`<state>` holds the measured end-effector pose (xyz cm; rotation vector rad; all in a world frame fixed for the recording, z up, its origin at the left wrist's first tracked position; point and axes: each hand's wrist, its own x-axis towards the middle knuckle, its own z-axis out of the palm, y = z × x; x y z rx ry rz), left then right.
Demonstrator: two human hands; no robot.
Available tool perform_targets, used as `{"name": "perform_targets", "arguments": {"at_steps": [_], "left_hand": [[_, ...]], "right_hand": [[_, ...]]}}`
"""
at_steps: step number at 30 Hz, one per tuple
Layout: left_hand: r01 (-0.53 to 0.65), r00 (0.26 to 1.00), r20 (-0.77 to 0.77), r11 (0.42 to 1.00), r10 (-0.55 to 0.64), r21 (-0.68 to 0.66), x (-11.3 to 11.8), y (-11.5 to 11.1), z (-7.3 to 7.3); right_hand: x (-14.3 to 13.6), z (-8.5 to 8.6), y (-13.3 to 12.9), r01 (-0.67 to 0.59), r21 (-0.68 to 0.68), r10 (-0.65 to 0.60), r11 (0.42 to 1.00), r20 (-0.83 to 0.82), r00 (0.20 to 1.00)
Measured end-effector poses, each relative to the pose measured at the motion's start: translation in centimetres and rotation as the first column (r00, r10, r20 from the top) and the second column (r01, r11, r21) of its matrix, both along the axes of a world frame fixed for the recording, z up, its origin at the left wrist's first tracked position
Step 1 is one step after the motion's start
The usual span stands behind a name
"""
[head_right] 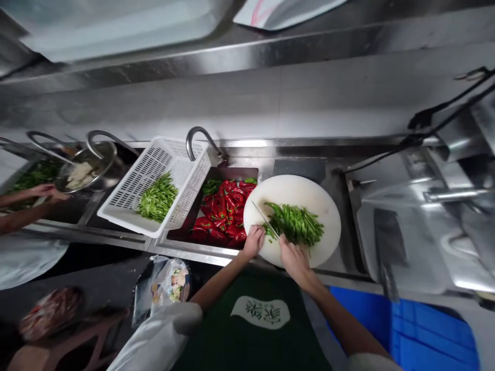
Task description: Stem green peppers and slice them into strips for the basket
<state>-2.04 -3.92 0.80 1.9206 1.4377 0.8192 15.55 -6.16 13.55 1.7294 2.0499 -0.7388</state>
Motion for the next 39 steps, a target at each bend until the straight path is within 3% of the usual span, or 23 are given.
{"name": "perform_targets", "arguments": {"at_steps": [2, 4, 9, 14, 18, 22, 25, 28, 34, 39], "left_hand": [[0.039, 0.997, -0.069, 0.99, -0.03, 0.133, 0.0, 0.0, -1.6], [0.056, 0.993, -0.109, 0.981, -0.037, 0.183, -0.1, 0.4, -2.0], [0.056, 0.994, -0.1, 0.975, -0.035, 0.213, -0.1, 0.6, -1.8], [0.053, 0.997, -0.064, 0.976, -0.04, 0.213, -0.2, 0.3, -1.9], [0.062, 0.995, -0.087, 0.979, -0.045, 0.195, -0.2, 0.4, -1.8], [0.09, 0.994, -0.087, 0.971, -0.072, 0.223, -0.4, 0.3, -1.6], [0.027, 0.999, -0.045, 0.965, -0.016, 0.26, -0.9, 0.3, -1.5], [-0.039, 0.998, -0.046, 0.968, 0.052, 0.248, -1.2, 0.4, -1.5], [-0.042, 0.996, -0.067, 0.972, 0.059, 0.232, -1.1, 0.4, -1.3], [-0.024, 0.997, -0.068, 0.972, 0.042, 0.235, -0.9, 0.3, -1.3]], "right_hand": [[-0.6, 0.2, -0.1, -0.015, -0.003, 0.015, 1.0, 0.012, 1.0], [-1.3, 0.6, 0.3, -0.04, -0.01, 0.04, 0.999, 0.029, 0.999], [-2.7, 0.6, 1.8, -0.071, -0.016, 0.072, 0.997, 0.069, 0.995], [-1.9, 0.7, 3.3, -0.051, -0.025, 0.052, 0.998, 0.032, 0.998], [-1.4, 0.9, 2.8, -0.071, 0.01, 0.07, 0.997, 0.036, 0.997], [-1.9, 0.1, 2.4, -0.064, 0.0, 0.064, 0.998, 0.02, 0.998], [-2.2, -0.3, 2.9, -0.053, -0.003, 0.053, 0.999, -0.012, 0.999], [-1.9, -0.1, 3.5, -0.039, -0.014, 0.038, 0.999, -0.033, 0.999], [-1.0, 0.9, 3.5, -0.054, -0.013, 0.054, 0.998, 0.013, 0.998], [-2.0, 0.8, 2.6, -0.11, 0.006, 0.109, 0.994, 0.053, 0.993]]}}
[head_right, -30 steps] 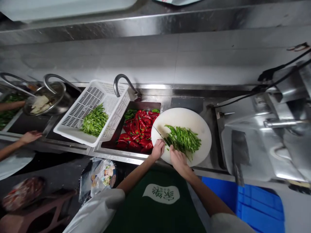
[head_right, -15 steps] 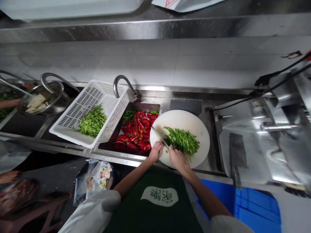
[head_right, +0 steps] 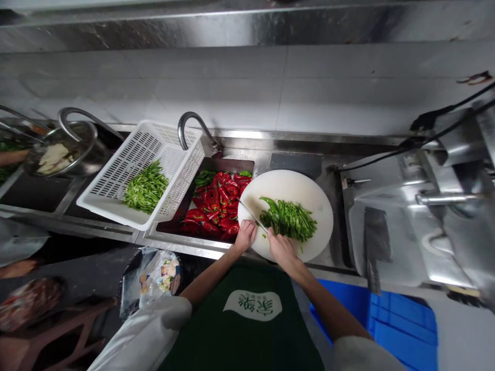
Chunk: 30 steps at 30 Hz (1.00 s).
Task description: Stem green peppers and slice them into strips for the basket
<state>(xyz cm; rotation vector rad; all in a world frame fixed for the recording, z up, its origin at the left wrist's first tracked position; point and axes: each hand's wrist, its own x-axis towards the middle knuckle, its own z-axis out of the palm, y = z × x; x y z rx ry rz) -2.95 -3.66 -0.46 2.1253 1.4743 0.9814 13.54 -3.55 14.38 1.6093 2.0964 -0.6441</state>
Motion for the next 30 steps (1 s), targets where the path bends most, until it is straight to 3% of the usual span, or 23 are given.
{"name": "perform_targets", "arguments": {"at_steps": [6, 13, 16, 21, 24, 28, 30], "left_hand": [[0.021, 1.0, 0.018, 1.0, -0.021, 0.019, 0.0, 0.3, 0.1], [-0.102, 0.989, 0.115, 0.993, 0.095, 0.054, 0.5, 1.1, 1.7], [0.007, 0.996, 0.085, 1.0, -0.009, 0.022, 1.5, 2.5, 1.8], [0.161, 0.986, 0.051, 0.987, -0.16, -0.009, 1.9, 3.4, 0.9], [0.126, 0.99, 0.068, 0.992, -0.127, 0.026, 1.5, 2.8, 0.6], [-0.006, 0.996, 0.09, 0.998, 0.001, 0.055, 1.4, 2.1, 0.8], [-0.003, 0.997, 0.076, 0.997, -0.003, 0.071, 1.5, 2.1, 0.9]], "right_hand": [[-0.7, 0.1, 1.0, 0.001, -0.02, -0.002, 1.0, -0.039, 0.999], [0.8, 1.3, 2.0, 0.253, 0.077, -0.252, 0.964, -0.029, 0.967], [1.3, 1.1, 2.5, 0.291, 0.084, -0.289, 0.953, -0.035, 0.957], [2.0, 1.0, 2.2, 0.328, 0.083, -0.328, 0.941, -0.017, 0.945], [1.6, 1.1, 1.7, 0.318, 0.068, -0.317, 0.946, -0.027, 0.948], [0.3, 0.9, 1.4, 0.322, 0.053, -0.32, 0.945, -0.046, 0.946], [-0.3, 0.6, 1.5, 0.316, 0.045, -0.314, 0.948, -0.047, 0.948]]}}
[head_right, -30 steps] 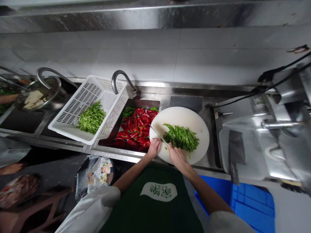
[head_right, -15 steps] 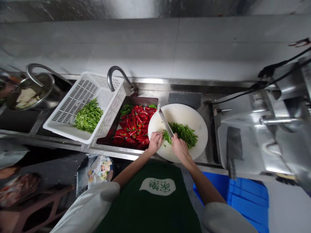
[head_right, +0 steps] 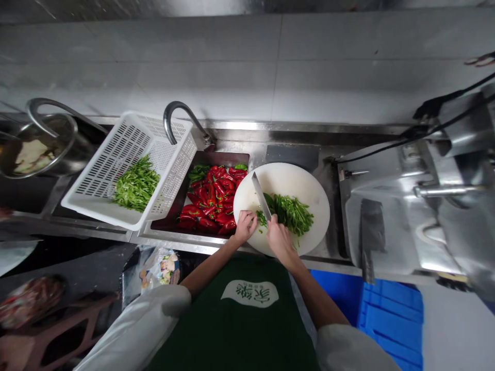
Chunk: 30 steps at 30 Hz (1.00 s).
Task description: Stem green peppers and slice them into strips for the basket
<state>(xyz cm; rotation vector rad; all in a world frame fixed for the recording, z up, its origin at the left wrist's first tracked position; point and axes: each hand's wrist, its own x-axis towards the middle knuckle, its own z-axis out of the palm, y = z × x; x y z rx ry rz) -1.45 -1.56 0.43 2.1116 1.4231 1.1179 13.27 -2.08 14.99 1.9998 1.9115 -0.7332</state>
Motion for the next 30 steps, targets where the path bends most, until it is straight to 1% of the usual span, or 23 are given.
{"name": "perform_targets", "arguments": {"at_steps": [2, 4, 9, 11, 13, 14, 15, 17, 19, 20, 21, 22, 23, 24, 25, 26, 27, 28, 29, 30], "left_hand": [[0.044, 0.998, -0.044, 0.999, -0.044, -0.013, 0.2, 0.1, 0.1], [0.082, 0.992, -0.093, 0.995, -0.087, -0.056, 0.3, 0.3, 0.1], [0.116, 0.976, -0.164, 0.981, -0.142, -0.157, 0.6, 0.9, -0.1], [0.122, 0.975, -0.163, 0.978, -0.149, -0.168, 0.8, 0.9, -0.1], [0.119, 0.982, -0.128, 0.981, -0.139, -0.15, 0.9, 0.7, 0.4], [0.097, 0.99, -0.093, 0.987, -0.109, -0.127, 0.7, 0.6, 1.1], [0.048, 0.998, -0.047, 0.994, -0.052, -0.096, 0.4, 0.6, 2.0], [-0.12, 0.99, 0.075, 0.993, 0.121, -0.018, -0.7, 1.1, 4.7], [-0.301, 0.937, 0.202, 0.952, 0.285, 0.051, -2.0, 2.8, 8.0], [-0.346, 0.915, 0.246, 0.935, 0.319, 0.072, -2.5, 4.2, 9.6], [-0.349, 0.911, 0.267, 0.933, 0.315, 0.088, -2.7, 5.9, 10.9], [-0.298, 0.929, 0.255, 0.95, 0.268, 0.088, -2.5, 7.7, 11.8], [-0.199, 0.961, 0.212, 0.977, 0.18, 0.073, -2.1, 9.5, 12.2], [-0.06, 0.988, 0.141, 0.998, 0.055, 0.031, -1.3, 11.2, 12.1], [0.097, 0.994, 0.054, 0.994, -0.095, -0.043, -0.3, 12.7, 11.5], [0.237, 0.969, -0.038, 0.96, -0.245, -0.147, 0.7, 13.9, 10.7], [0.325, 0.923, -0.121, 0.907, -0.366, -0.267, 1.7, 14.7, 9.6], [0.359, 0.872, -0.189, 0.852, -0.452, -0.38, 2.7, 15.2, 8.5], [0.355, 0.827, -0.242, 0.806, -0.507, -0.474, 3.3, 15.4, 7.4], [0.332, 0.796, -0.28, 0.774, -0.536, -0.539, 3.8, 15.4, 6.5]], "right_hand": [[-0.4, -0.5, 0.1, -0.025, 0.003, 0.025, 1.0, -0.001, 1.0], [-0.7, -1.2, 0.1, -0.055, 0.005, 0.055, 0.998, 0.006, 0.998], [-1.5, -2.9, 0.4, -0.085, -0.02, 0.086, 0.996, 0.014, 0.996], [-1.8, -3.0, 0.9, -0.085, -0.02, 0.085, 0.996, 0.0, 0.996], [-1.6, -2.4, 1.5, -0.076, -0.028, 0.075, 0.997, -0.019, 0.997], [-1.4, -2.0, 1.8, -0.068, -0.035, 0.067, 0.997, -0.027, 0.997], [-1.0, -1.4, 1.9, -0.058, -0.041, 0.057, 0.997, -0.029, 0.998], [-0.3, -0.3, 1.9, -0.041, -0.039, 0.04, 0.998, -0.02, 0.999], [0.2, 0.6, 1.4, -0.051, -0.024, 0.05, 0.998, -0.021, 0.999], [0.3, 0.9, 1.0, -0.071, -0.027, 0.07, 0.997, -0.035, 0.997], [0.2, 1.0, 0.6, -0.101, -0.042, 0.099, 0.994, -0.059, 0.993], [0.0, 0.9, 0.1, -0.138, -0.061, 0.133, 0.989, -0.088, 0.987], [-0.3, 0.7, -0.3, -0.175, -0.082, 0.165, 0.981, -0.114, 0.98], [-0.6, 0.3, -0.7, -0.204, -0.1, 0.19, 0.974, -0.134, 0.973], [-0.9, -0.1, -1.0, -0.225, -0.109, 0.208, 0.968, -0.146, 0.967], [-1.1, -0.6, -1.3, -0.236, -0.111, 0.218, 0.965, -0.153, 0.964], [-1.3, -1.0, -1.5, -0.24, -0.107, 0.222, 0.965, -0.157, 0.962], [-1.4, -1.4, -1.7, -0.238, -0.103, 0.22, 0.966, -0.16, 0.962], [-1.4, -1.7, -1.9, -0.234, -0.1, 0.215, 0.967, -0.165, 0.963], [-1.4, -1.9, -1.9, -0.227, -0.097, 0.209, 0.969, -0.17, 0.963]]}}
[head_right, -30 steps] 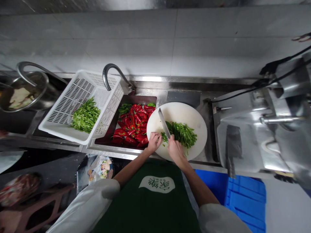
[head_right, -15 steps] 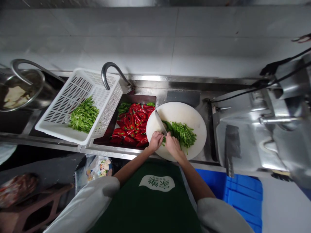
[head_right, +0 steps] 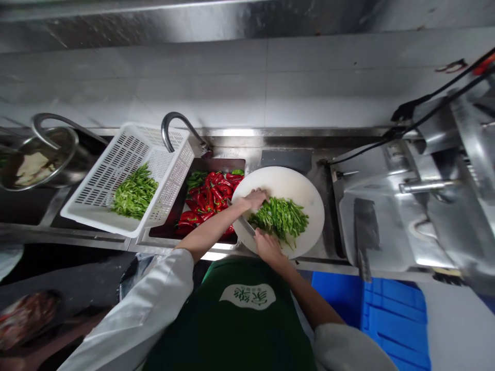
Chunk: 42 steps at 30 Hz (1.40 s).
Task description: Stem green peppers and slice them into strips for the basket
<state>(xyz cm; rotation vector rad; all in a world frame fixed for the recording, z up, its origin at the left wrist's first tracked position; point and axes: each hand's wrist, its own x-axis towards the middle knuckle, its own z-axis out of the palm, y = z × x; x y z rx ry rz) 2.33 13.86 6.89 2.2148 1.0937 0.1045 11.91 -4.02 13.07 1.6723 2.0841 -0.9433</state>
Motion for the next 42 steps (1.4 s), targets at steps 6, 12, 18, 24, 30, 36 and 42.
{"name": "perform_targets", "arguments": {"at_steps": [6, 12, 18, 24, 30, 36, 42], "left_hand": [[0.051, 0.999, -0.003, 0.995, -0.051, -0.09, -1.6, -0.1, -0.1], [-0.297, 0.851, 0.438, 0.953, 0.29, -0.054, -8.1, -1.2, 4.0], [-0.19, 0.852, 0.421, 0.933, 0.311, -0.305, -11.9, -8.8, 2.5], [-0.48, 0.869, 0.213, 0.866, 0.447, 0.141, -6.6, -14.0, -2.5], [-0.419, 0.877, 0.358, 0.875, 0.321, 0.243, -5.7, -15.0, -4.6], [-0.328, 0.928, 0.271, 0.903, 0.254, 0.276, -6.8, -14.1, -4.6], [-0.313, 0.948, 0.17, 0.892, 0.27, 0.328, -6.5, -13.6, -4.1]], "right_hand": [[0.7, 0.0, 0.1, 0.046, -0.017, -0.047, 0.999, -0.045, 0.998], [3.5, -0.4, 0.3, 0.123, -0.024, -0.124, 0.992, -0.019, 0.992], [6.2, -0.2, 0.1, 0.234, 0.014, -0.234, 0.972, 0.115, 0.965], [4.5, -0.2, -1.3, 0.179, 0.047, -0.184, 0.983, 0.136, 0.973], [3.2, -0.3, -2.2, 0.164, 0.03, -0.166, 0.986, 0.166, 0.972], [3.1, 0.3, -1.7, 0.173, 0.002, -0.17, 0.985, 0.195, 0.966], [3.2, 0.2, -1.9, 0.201, 0.005, -0.199, 0.98, 0.18, 0.963]]}}
